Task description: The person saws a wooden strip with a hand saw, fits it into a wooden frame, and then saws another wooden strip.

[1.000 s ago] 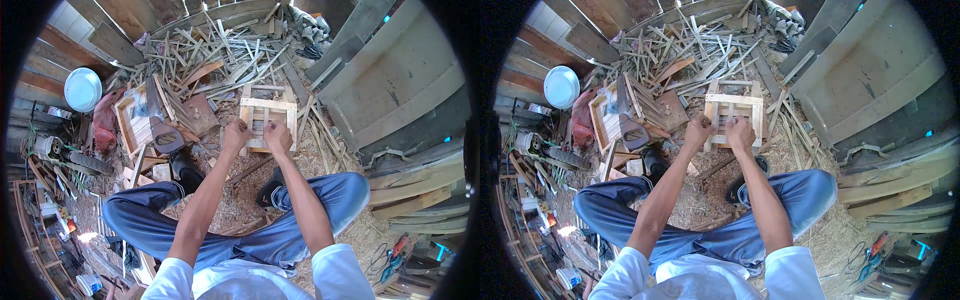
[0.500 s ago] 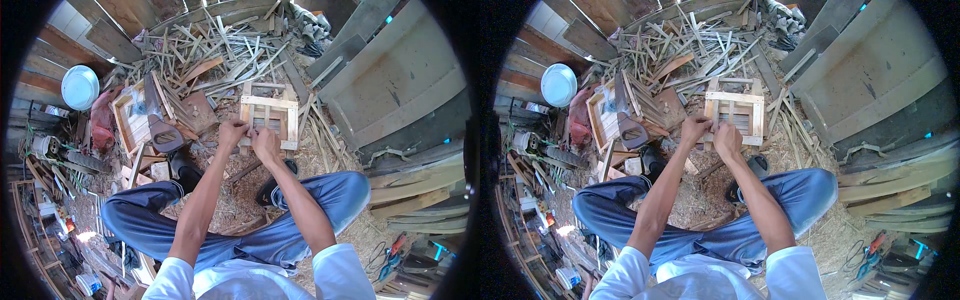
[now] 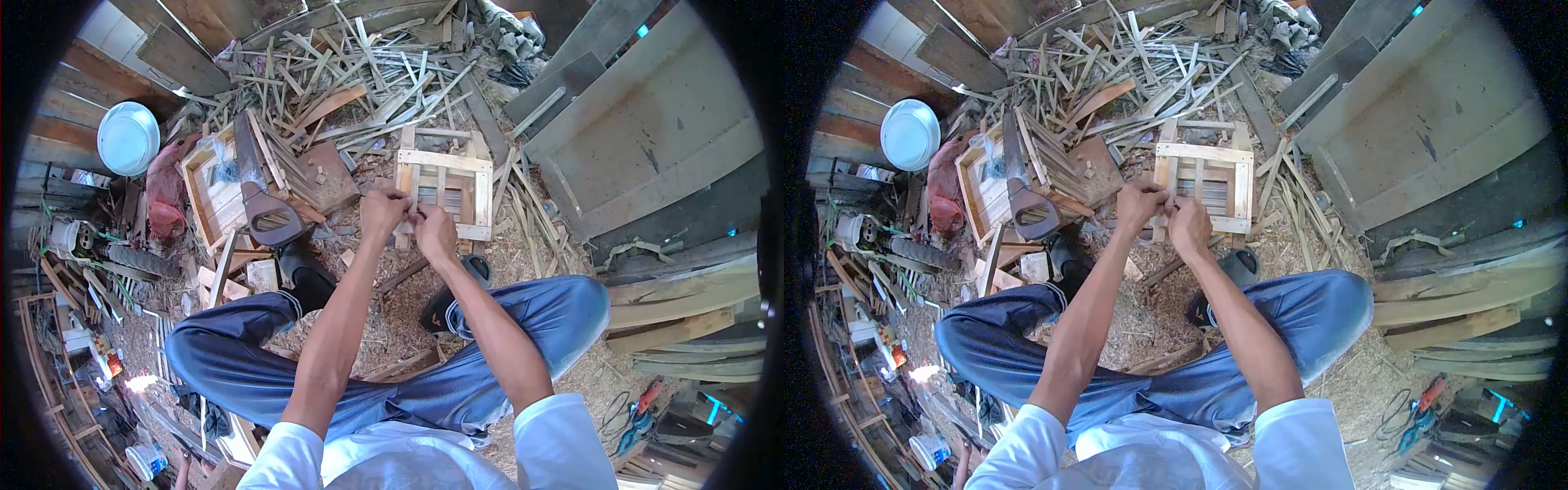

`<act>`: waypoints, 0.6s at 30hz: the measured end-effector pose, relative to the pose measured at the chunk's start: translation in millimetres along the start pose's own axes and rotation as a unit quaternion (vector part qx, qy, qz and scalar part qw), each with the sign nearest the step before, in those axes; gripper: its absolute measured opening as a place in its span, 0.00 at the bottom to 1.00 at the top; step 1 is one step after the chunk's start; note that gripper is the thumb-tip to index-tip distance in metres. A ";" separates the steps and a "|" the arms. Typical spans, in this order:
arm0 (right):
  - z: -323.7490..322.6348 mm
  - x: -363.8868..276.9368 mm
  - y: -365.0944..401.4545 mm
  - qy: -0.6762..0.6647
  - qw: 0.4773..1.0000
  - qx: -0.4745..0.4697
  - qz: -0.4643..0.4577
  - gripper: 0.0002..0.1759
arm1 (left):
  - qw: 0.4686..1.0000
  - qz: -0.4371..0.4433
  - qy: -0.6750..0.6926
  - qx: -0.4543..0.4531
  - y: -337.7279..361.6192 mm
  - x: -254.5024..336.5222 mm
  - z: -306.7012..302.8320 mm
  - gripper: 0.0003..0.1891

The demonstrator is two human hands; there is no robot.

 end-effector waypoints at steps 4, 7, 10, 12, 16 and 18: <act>0.6 1.9 0.3 -0.020 1.000 0.006 0.009 0.09 | 0.999 0.014 -0.017 0.026 3.3 7.6 -2.7 0.09; 3.7 2.5 -1.0 -0.021 0.999 -0.007 0.034 0.10 | 0.999 0.022 -0.019 0.038 0.4 5.2 -4.9 0.09; 1.3 -3.5 -0.7 0.000 0.999 0.000 0.032 0.10 | 0.999 0.024 0.009 0.024 -13.1 -9.3 -0.2 0.09; -1.9 -8.2 3.5 0.007 0.999 0.003 0.033 0.10 | 0.999 0.028 0.025 0.007 -18.2 -15.6 4.5 0.09; -7.1 -15.3 13.6 -0.001 1.000 -0.011 0.028 0.10 | 0.999 0.048 -0.019 0.008 -2.5 -0.4 0.5 0.09; -11.6 -19.2 20.9 -0.003 1.000 -0.008 0.014 0.11 | 0.999 0.050 -0.018 0.004 6.7 6.4 0.8 0.09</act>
Point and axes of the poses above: each hand's wrist, its own y-axis away from the middle knuckle, its own z-axis out of the palm, x = y × z, the point moved 9 cm from there along -y, towards the middle knuckle, and after that the axes turned 3 degrees about -x, right-handed, at the moved point
